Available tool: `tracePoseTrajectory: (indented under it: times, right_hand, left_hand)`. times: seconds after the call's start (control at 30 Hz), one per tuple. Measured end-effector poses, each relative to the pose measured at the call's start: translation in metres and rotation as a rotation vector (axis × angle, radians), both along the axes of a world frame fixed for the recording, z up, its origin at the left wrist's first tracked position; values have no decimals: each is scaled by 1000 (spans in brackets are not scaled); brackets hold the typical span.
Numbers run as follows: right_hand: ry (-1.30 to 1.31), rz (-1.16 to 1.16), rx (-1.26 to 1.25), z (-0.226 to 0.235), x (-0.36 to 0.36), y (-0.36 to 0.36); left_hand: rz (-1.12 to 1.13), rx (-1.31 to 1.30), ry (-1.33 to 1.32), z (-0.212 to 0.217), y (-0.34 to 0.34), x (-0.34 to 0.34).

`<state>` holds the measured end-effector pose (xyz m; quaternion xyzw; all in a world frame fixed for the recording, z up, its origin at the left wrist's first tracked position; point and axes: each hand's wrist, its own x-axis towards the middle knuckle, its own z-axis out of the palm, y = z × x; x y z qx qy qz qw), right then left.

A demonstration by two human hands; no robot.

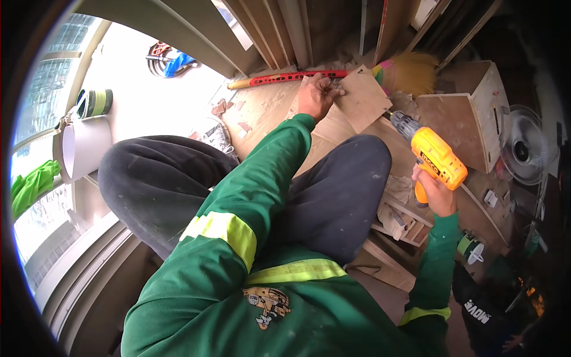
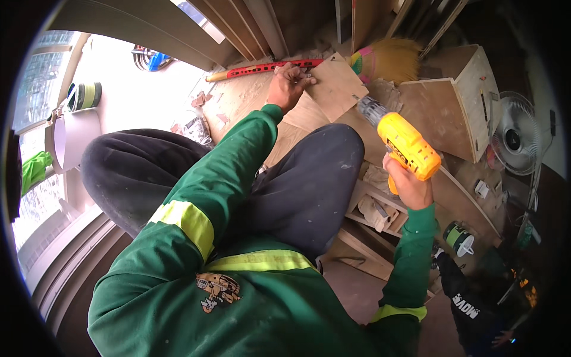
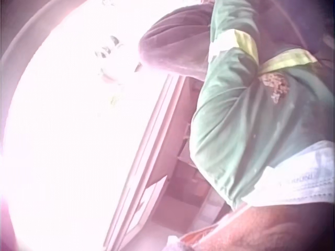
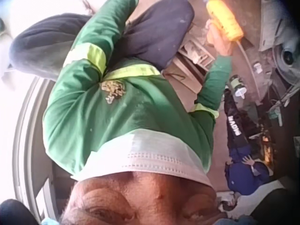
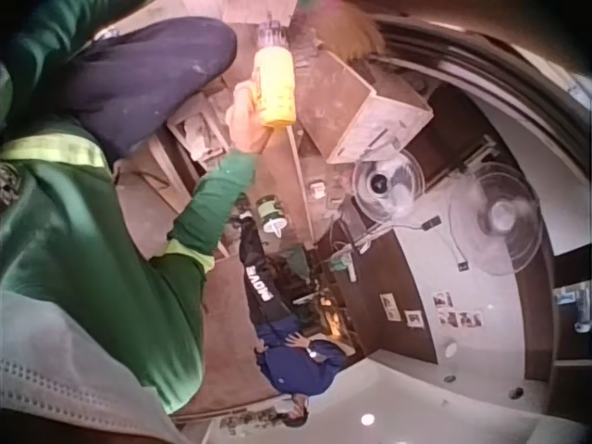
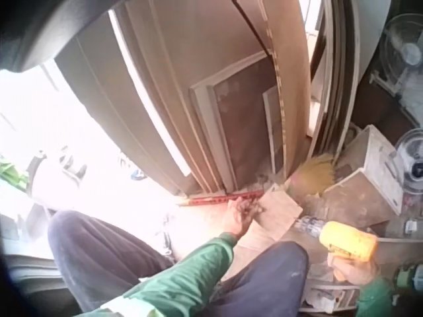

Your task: The person assembles a wooden cabinet by positioning small wooden pieces and securing them with a power drill. They handle wooden planks and screws, using a yellow drill to fasten the components together while sitting on the floor.

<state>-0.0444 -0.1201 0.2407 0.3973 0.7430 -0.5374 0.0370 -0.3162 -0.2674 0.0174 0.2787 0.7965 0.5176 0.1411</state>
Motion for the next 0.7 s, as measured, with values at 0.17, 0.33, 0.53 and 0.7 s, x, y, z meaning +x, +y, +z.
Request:
tracePoseTrajectory:
  times: [0.17,0.33,0.53,0.7]
  right_hand:
    - [-101,295,246,0,-104,-7]
    - [-164,383,258,-6,-149,0]
    - [-218,332,163,-13,-161,1]
    - [-208,326,134,-13,-161,4]
  left_hand:
    - [8,36,20,-1,1,-3]
    - [19,71,0,5,-1,-2]
    - [35,94,39,0,-4,-1]
    - [48,91,24,0,-4,0]
